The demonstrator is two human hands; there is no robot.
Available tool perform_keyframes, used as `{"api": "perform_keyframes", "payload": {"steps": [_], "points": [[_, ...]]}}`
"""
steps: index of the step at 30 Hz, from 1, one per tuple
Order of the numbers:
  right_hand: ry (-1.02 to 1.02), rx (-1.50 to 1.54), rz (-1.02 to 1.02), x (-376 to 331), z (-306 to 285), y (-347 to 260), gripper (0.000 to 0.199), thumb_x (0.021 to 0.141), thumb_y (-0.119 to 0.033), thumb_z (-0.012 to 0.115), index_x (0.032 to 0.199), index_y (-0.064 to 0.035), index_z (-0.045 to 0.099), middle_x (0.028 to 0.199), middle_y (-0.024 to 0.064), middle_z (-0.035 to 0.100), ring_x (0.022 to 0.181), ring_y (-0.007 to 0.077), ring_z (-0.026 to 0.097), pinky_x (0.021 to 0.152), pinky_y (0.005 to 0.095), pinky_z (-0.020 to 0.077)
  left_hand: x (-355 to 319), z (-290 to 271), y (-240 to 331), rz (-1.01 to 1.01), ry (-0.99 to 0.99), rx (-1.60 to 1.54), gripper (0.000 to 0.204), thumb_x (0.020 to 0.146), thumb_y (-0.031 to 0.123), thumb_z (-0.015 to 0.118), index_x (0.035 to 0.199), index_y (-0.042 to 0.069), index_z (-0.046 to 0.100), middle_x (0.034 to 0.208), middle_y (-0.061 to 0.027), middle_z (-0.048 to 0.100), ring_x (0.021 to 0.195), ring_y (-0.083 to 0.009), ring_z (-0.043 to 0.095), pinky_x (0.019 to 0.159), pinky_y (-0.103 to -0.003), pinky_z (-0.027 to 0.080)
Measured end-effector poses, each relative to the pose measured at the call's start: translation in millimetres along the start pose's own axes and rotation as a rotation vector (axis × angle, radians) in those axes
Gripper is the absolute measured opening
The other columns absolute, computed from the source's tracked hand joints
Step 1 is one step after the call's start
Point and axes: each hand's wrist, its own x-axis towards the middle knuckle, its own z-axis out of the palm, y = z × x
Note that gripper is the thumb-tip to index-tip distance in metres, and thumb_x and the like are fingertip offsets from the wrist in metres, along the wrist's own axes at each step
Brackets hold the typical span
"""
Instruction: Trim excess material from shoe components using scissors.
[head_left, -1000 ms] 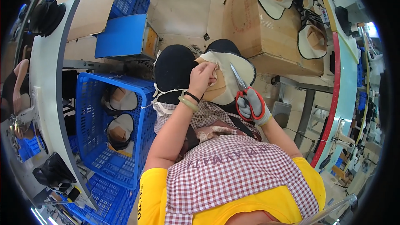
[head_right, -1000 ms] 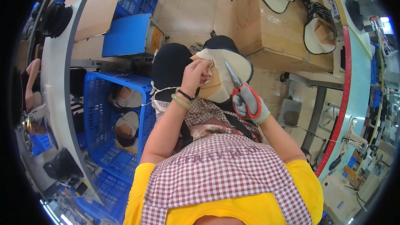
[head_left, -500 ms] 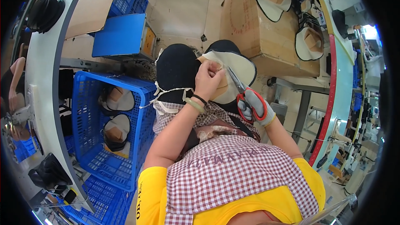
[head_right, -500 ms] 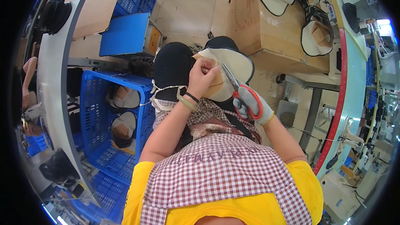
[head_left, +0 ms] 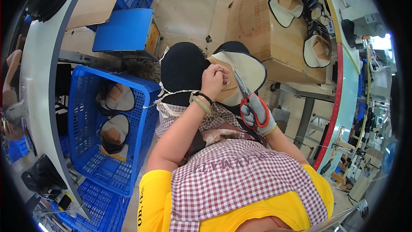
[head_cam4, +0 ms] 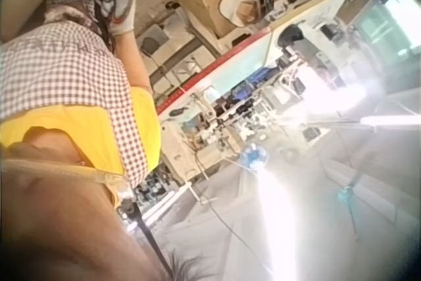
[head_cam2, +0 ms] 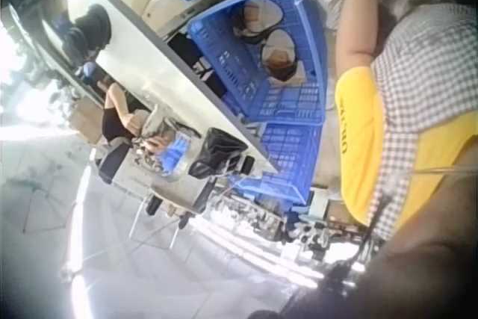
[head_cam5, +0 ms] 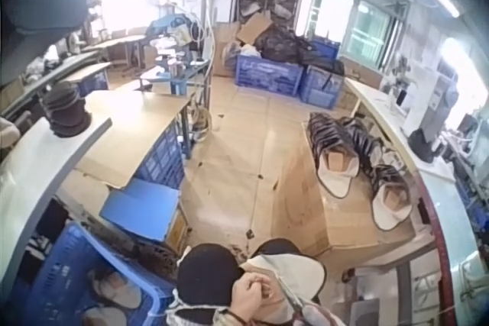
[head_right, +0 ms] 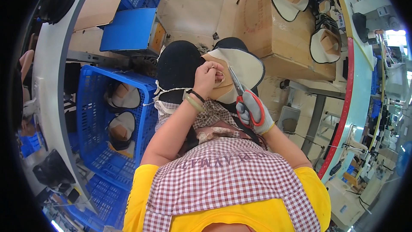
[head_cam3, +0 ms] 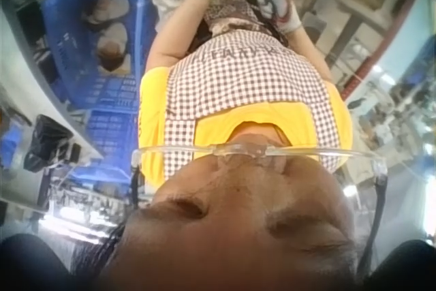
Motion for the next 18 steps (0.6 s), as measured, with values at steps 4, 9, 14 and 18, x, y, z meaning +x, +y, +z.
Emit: {"api": "perform_keyframes", "payload": {"steps": [4, 9, 14, 18], "points": [[-0.008, -0.066, -0.100, 1, 3, 7, 0.026, 0.096, -0.039, 0.051, 0.107, -0.0151, 0.047, 0.072, -0.0006, 0.051, 0.047, 0.0052, 0.041, 0.040, 0.0181, 0.0324, 0, 3, 7, -0.093, -0.010, 0.048, 0.013, 0.082, -0.001, 0.050, 0.082, -0.002, 0.063, 0.071, -0.0055, 0.057, 0.058, -0.0114, 0.060, 0.049, -0.024, 0.048], [0.089, 0.023, -0.093, 6, -7, 13, 0.025, 0.096, -0.039, 0.051, 0.097, -0.0148, 0.044, 0.072, 0.0004, 0.051, 0.045, 0.0058, 0.040, 0.037, 0.0193, 0.0329, 4, 5, 11, -0.177, -0.026, 0.131, 0.011, 0.079, 0.005, 0.058, 0.079, -0.004, 0.065, 0.064, -0.0047, 0.062, 0.059, -0.0112, 0.060, 0.051, -0.025, 0.046], [0.002, -0.046, -0.137, 0, -5, 8, 0.029, 0.096, -0.039, 0.051, 0.109, -0.0133, 0.047, 0.072, 0.0000, 0.050, 0.047, 0.0051, 0.040, 0.039, 0.0190, 0.0327, 17, 15, 4, -0.043, 0.033, 0.429, 0.017, 0.083, 0.015, 0.068, 0.080, -0.001, 0.062, 0.063, -0.0017, 0.058, 0.044, -0.0079, 0.051, 0.039, -0.023, 0.037], [-0.061, -0.177, -0.172, -3, 0, 1, 0.039, 0.097, -0.041, 0.049, 0.123, -0.0116, 0.046, 0.071, -0.0015, 0.050, 0.048, 0.0043, 0.040, 0.042, 0.0186, 0.0333, 30, 16, -1, -0.113, 0.004, 0.356, 0.015, 0.083, 0.013, 0.067, 0.077, 0.000, 0.061, 0.060, 0.0000, 0.055, 0.041, -0.0081, 0.048, 0.037, -0.024, 0.036]]}}
